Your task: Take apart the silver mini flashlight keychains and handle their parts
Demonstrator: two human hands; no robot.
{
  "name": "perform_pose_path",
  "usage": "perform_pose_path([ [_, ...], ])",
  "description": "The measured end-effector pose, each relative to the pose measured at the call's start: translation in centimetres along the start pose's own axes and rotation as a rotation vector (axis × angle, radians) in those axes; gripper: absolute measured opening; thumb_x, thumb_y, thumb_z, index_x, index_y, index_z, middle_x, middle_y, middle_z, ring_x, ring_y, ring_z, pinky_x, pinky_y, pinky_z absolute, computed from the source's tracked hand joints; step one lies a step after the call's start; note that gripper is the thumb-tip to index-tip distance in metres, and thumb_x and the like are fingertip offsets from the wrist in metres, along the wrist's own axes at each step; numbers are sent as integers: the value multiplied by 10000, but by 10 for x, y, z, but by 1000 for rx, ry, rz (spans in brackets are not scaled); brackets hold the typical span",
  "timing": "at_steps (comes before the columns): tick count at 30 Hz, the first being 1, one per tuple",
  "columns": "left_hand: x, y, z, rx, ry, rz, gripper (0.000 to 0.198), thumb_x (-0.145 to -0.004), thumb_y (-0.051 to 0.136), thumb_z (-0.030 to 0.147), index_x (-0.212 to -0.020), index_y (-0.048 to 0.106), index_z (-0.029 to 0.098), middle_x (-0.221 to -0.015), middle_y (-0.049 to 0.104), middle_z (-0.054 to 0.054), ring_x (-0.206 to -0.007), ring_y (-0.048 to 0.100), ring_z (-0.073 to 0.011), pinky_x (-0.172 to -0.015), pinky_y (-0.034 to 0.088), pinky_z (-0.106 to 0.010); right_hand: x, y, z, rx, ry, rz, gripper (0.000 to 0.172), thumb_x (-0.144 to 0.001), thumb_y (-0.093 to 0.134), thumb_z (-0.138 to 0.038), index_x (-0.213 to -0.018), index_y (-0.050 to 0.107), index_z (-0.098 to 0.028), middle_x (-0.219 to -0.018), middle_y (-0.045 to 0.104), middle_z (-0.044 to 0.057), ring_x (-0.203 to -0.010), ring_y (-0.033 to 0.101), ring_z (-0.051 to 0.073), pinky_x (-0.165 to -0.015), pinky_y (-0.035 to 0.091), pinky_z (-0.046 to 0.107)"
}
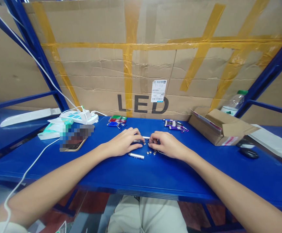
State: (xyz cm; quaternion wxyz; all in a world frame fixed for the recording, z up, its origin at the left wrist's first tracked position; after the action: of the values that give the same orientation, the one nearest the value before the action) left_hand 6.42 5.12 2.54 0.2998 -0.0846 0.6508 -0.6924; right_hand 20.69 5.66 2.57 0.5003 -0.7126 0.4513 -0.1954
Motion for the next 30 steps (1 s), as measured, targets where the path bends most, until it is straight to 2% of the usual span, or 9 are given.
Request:
perform_pose_path([
  [4, -1, -5, -5, 24, -39, 55, 361, -1127, 532, 432, -1383, 688, 231, -1296, 636, -112, -1187, 593, -286, -1068, 480, -454, -1, -8, 8, 24, 13, 97, 70, -1001, 678, -184, -949, 718, -208, -911, 703, 22, -840, 628, 195, -758, 422, 295],
  [7, -1, -4, -5, 36, -42, 62, 400, -1143, 485, 426, -1463, 654, 258, -1389, 619, -114, -1246, 583, -288, -1124, 462, -464, -1, -15, 17, 101, 15, 178, 92, -1011, 640, -167, -1019, 719, -214, -960, 697, 41, -922, 629, 222, -847, 446, 324],
  [10, -1, 1, -5, 18, -35, 32, 417, -1155, 449, 416, -1492, 650, 276, -1460, 607, -105, -1278, 575, -289, -1149, 445, -465, -2, -13, 27, 192, 25, 183, 164, -1031, 622, -196, -1147, 734, -220, -1043, 682, 75, -1010, 624, 257, -904, 454, 358],
  [12, -1, 2, -5, 5, -36, 21, 416, -1157, 440, 416, -1480, 663, 276, -1472, 608, -103, -1280, 575, -290, -1147, 443, -467, -3, -8, 33, 223, 52, 144, 188, -1039, 618, -202, -1180, 740, -217, -1058, 673, 89, -996, 628, 259, -904, 458, 367],
  [16, -1, 0, -7, 0, -36, 31, 414, -1159, 433, 415, -1460, 665, 250, -1418, 627, -115, -1242, 589, -281, -1125, 451, -458, -4, -3, 39, 205, 79, 102, 113, -1030, 626, -182, -1069, 728, -210, -1022, 677, 83, -982, 629, 254, -878, 454, 351],
  [21, 0, -4, -6, 15, -42, 44, 401, -1152, 455, 421, -1450, 653, 239, -1382, 628, -116, -1231, 592, -281, -1110, 458, -455, -4, -5, 45, 183, 92, 128, 18, -1001, 677, -196, -985, 680, -204, -1032, 665, 81, -998, 608, 252, -886, 447, 346],
  [25, 0, -6, -6, 16, -64, 48, 398, -1147, 466, 427, -1452, 646, 245, -1399, 621, -115, -1257, 585, -289, -1116, 455, -464, -5, -6, 47, 199, 110, 138, 91, -1010, 685, -232, -936, 635, -213, -997, 686, 71, -963, 591, 252, -853, 426, 347],
  [30, 0, -12, -6, 28, -75, 85, 405, -1139, 496, 413, -1495, 609, 257, -1416, 618, -117, -1278, 584, -287, -1137, 460, -478, -3, -11, 52, 132, 241, 153, 119, -1057, 587, -215, -940, 566, -229, -920, 713, 68, -928, 602, 271, -744, 392, 329],
])
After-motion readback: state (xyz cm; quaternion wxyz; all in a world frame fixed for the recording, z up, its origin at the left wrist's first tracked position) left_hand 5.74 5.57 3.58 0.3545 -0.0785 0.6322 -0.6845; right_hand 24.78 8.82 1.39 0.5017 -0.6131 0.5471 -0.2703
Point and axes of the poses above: each hand's wrist, its own x-axis away from the middle knuckle, its own y-axis out of the palm, z = x × y, the point moved 9 cm from there along -x, towards the middle knuckle
